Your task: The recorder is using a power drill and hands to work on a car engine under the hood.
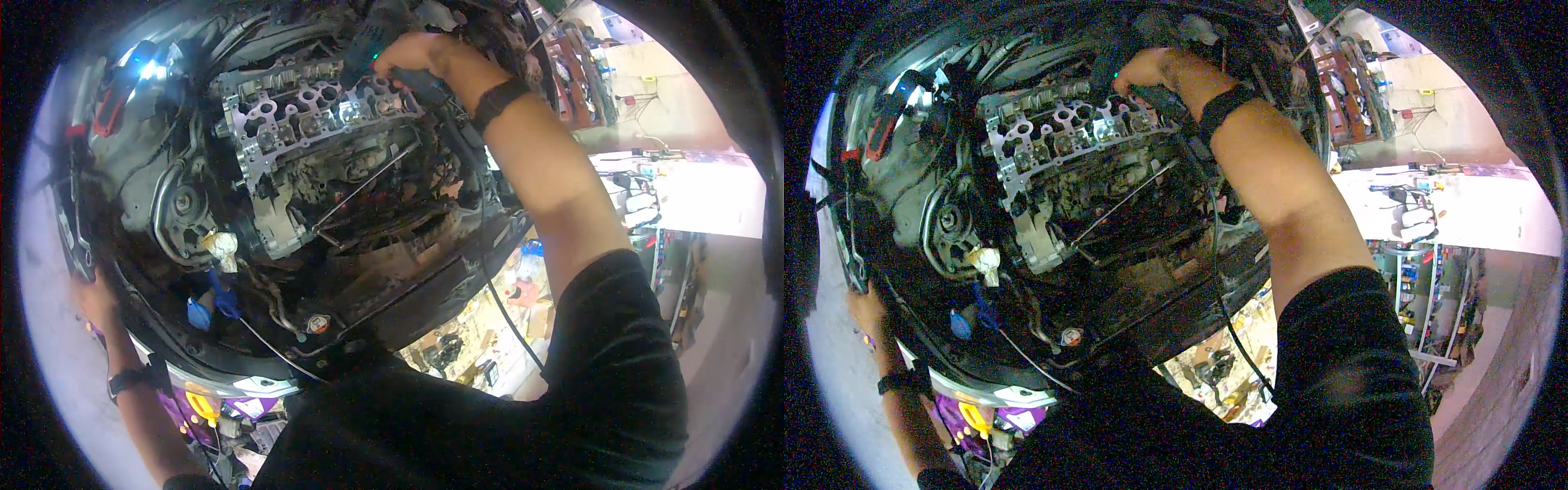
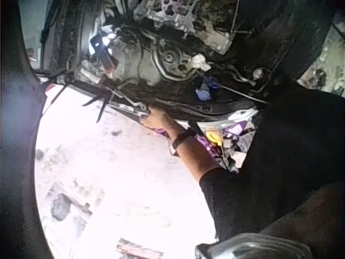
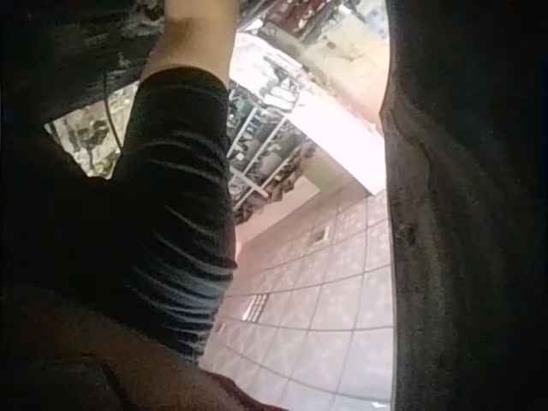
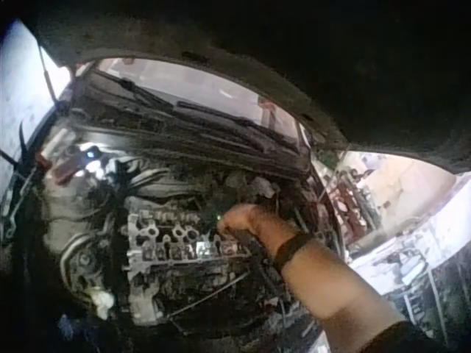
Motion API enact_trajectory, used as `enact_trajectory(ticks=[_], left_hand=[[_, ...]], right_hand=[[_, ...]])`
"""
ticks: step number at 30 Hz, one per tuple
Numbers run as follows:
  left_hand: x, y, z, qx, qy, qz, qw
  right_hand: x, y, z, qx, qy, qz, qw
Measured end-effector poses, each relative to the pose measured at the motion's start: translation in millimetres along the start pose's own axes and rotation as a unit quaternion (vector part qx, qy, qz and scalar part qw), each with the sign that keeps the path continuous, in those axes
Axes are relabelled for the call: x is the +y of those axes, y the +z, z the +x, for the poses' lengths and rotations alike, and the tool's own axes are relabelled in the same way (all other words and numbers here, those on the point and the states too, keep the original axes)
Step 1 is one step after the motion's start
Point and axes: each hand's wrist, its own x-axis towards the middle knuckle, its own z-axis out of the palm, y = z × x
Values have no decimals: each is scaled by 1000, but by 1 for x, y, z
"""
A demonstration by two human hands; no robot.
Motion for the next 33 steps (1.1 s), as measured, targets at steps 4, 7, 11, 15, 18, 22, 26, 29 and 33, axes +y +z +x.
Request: enact_trajectory(ticks=[4, 7, 11, 15, 18, 22, 26, 29, 33], left_hand=[[0, 0, -3, 10, 10, -15, 1000], [6, -2, -5, 4, -1, -23, 1000], [1, 1, -4, 19, 3, -24, 1000], [-1, 2, -3, -13, -7, -47, 999], [-3, 0, -1, -9, -6, -13, 1000], [1, 0, -2, -17, -13, -48, 999], [28, -18, -16, -42, -26, -32, 998], [3, -8, -3, -25, -26, -27, 999], [-1, -2, -1, -28, -16, -58, 998]], right_hand=[[2, 1, 10, -10, -43, -64, 997], [1, 1, 3, 2, -51, -48, 998], [-2, 3, -6, 5, -54, -54, 997], [-5, 2, -13, -22, -46, -62, 997], [-9, 3, -6, 6, -37, -147, 988], [8, 9, 20, 62, -86, -137, 985], [-6, 2, -17, 36, -57, -138, 988], [-8, 5, -3, 31, -79, -161, 983], [-6, 7, -11, 37, -62, -125, 990]])
